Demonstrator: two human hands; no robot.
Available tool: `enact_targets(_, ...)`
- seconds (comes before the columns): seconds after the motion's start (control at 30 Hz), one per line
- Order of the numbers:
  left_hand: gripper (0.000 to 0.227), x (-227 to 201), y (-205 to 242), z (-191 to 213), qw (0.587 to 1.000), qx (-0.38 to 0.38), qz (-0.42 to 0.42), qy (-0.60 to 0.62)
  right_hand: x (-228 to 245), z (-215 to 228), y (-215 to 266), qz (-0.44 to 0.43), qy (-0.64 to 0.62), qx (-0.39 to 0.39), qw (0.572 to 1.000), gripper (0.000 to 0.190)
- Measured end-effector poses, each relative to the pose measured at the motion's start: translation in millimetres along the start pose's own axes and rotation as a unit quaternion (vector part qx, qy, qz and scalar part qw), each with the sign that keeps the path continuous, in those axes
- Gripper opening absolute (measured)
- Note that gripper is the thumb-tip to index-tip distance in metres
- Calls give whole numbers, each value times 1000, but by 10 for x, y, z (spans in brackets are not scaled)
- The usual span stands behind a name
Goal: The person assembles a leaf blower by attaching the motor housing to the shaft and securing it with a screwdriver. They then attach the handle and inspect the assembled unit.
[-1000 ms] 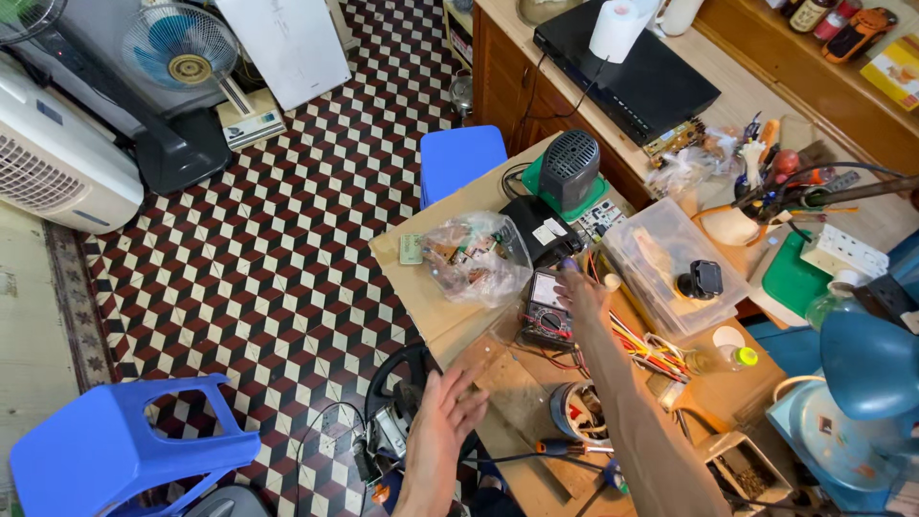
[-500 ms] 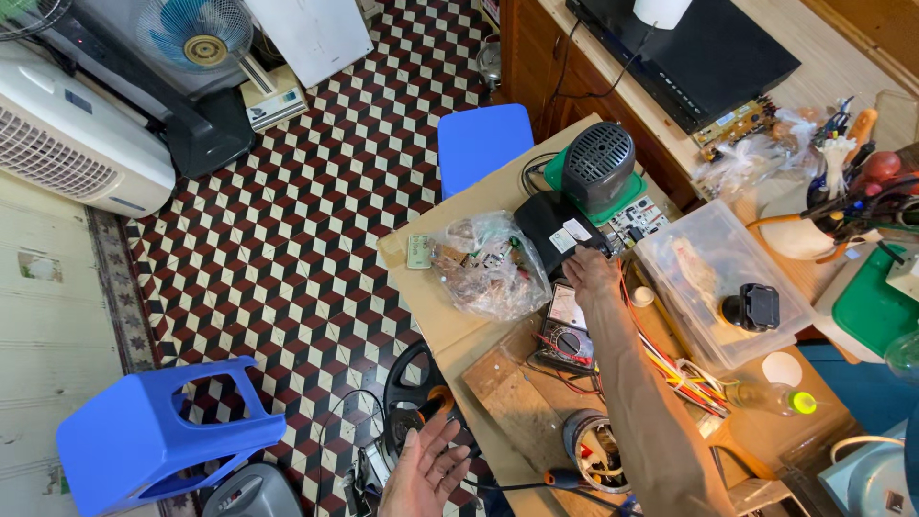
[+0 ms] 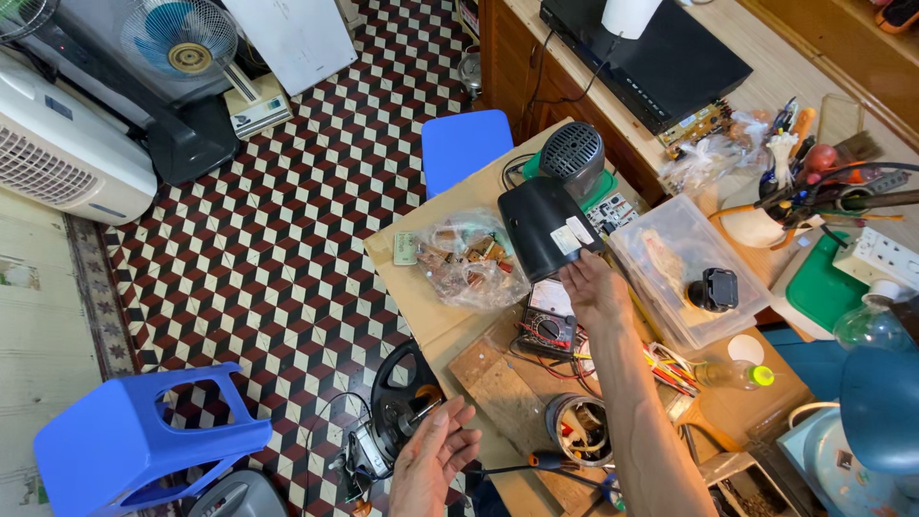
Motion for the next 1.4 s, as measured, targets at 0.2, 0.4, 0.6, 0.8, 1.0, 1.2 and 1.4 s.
enact_targets(0.2,54,-832,328,-674,952,75,-189,-231,569,75,1123,39,3,39,998,14)
enact_targets(0.4,127,-1636,553,-1709,763,308,-363,-438,774,65,2257,-3,123,9,992,34)
enact_targets(0.6,136,-1334,782,-1883,759,482,-239,-367,714,-118,2795,-26,-19,123,992,39)
enact_targets(0.8,126,-1243,797,-1670,845,360,-263,-295,722,-322,2961,40,131,69,988,37)
enact_targets(1.0,108,-948,493,-1349,942,250,-40,-219,605,-494,3474,188,345,80,916,61)
enact_targets(1.2,112,-946,538,-1292,938,252,-24,-236,426,-607,3539,232,469,95,846,34)
enact_targets(1.4,106,-979,712,-1189,924,303,-22,-232,458,-631,3504,235,257,150,925,32)
Point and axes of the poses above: each hand's wrist, its own y-axis away from the middle knuckle, its own z-axis out of the back of the hand, x = y × z, the point moved 10 cm from there along -y, towards the middle knuckle, and after that the axes turned 6 degrees about y, right-handed, at the moved point
